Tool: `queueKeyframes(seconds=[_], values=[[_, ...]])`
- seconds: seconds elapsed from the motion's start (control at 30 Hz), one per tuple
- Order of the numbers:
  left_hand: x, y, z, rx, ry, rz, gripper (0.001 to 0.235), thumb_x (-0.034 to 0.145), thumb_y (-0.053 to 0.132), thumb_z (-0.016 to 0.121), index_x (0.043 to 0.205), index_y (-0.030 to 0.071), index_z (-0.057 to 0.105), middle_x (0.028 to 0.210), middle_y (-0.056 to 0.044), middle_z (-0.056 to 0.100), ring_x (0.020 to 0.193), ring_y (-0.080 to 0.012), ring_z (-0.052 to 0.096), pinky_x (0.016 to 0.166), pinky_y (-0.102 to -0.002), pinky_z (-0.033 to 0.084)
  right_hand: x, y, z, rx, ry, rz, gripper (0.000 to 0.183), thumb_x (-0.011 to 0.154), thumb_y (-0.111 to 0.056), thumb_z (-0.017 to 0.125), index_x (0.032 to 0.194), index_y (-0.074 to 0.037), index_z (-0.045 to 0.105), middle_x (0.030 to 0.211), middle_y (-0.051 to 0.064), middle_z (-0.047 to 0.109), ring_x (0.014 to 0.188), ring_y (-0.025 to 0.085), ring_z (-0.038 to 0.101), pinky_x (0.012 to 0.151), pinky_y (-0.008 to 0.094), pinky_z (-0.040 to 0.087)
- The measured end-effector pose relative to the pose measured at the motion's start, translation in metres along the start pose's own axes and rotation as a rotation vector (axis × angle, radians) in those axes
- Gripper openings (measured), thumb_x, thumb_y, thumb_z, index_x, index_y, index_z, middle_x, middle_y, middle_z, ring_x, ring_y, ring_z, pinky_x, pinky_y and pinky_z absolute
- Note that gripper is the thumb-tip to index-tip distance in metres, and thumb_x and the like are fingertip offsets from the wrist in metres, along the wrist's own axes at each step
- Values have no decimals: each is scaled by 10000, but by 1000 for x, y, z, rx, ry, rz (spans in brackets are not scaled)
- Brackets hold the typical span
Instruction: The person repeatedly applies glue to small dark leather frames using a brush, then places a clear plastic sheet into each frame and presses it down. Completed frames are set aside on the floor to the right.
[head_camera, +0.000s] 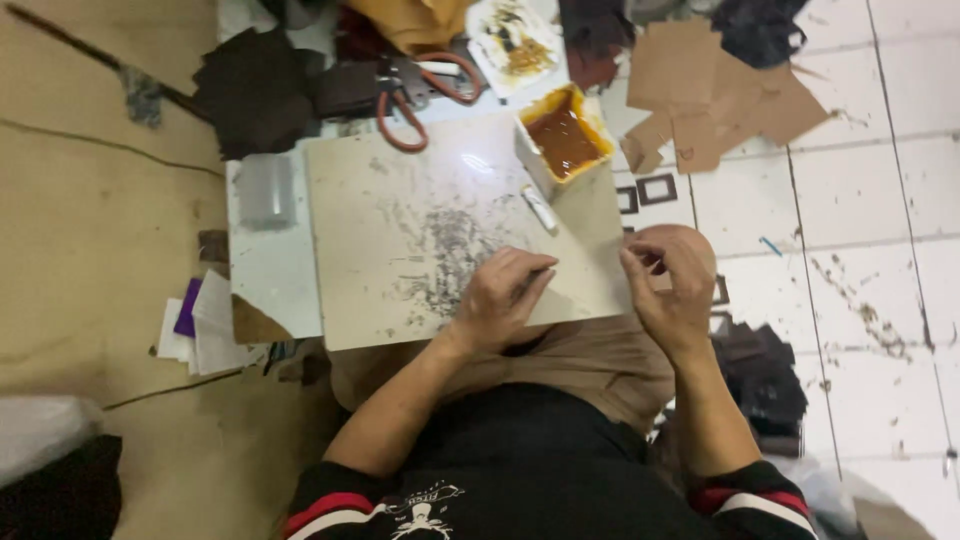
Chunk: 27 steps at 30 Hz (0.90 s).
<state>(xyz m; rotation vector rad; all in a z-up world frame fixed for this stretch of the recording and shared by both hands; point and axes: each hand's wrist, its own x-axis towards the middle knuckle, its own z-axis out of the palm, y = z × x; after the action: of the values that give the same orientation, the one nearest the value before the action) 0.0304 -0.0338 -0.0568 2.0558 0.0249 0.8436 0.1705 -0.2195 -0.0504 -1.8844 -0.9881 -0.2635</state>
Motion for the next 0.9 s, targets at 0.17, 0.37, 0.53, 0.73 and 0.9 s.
queueKeyframes(seconds=[0.17,0.37,0.53,0.73,0.9], values=[[2,-11,-55,54,109,7,166,931,46,738,1097,51,726,861,-101,709,796,-323,703,730,-414,579,23,4,62,-275,-156,-207,382,912,-375,871,908,-41,686,780,89,614,690,277,648,588,372,521],[7,-85,-163,369,202,-83,251,919,65,758,1163,49,701,909,-118,709,835,-318,697,744,-418,573,24,1,95,-548,-245,-88,357,979,-462,788,956,-112,725,802,77,609,725,314,694,597,431,550],[25,-143,-243,684,198,-127,320,909,94,760,1199,4,659,1042,-191,673,988,-415,664,859,-511,536,22,-14,95,-406,-169,1,251,1030,-327,804,951,-109,707,710,80,645,712,298,711,605,403,543],[45,-210,-272,999,16,-336,434,836,144,813,1225,-4,691,1164,-194,671,1127,-424,614,877,-568,518,15,-15,100,16,-138,314,159,1008,-170,827,1059,-53,732,769,118,700,720,210,686,648,312,521],[41,-249,-273,1127,-77,-244,243,897,143,736,1124,60,716,949,-121,686,924,-353,668,768,-502,500,23,-25,98,223,-81,241,135,1033,-17,748,1139,56,711,885,177,710,822,195,660,743,356,543]])
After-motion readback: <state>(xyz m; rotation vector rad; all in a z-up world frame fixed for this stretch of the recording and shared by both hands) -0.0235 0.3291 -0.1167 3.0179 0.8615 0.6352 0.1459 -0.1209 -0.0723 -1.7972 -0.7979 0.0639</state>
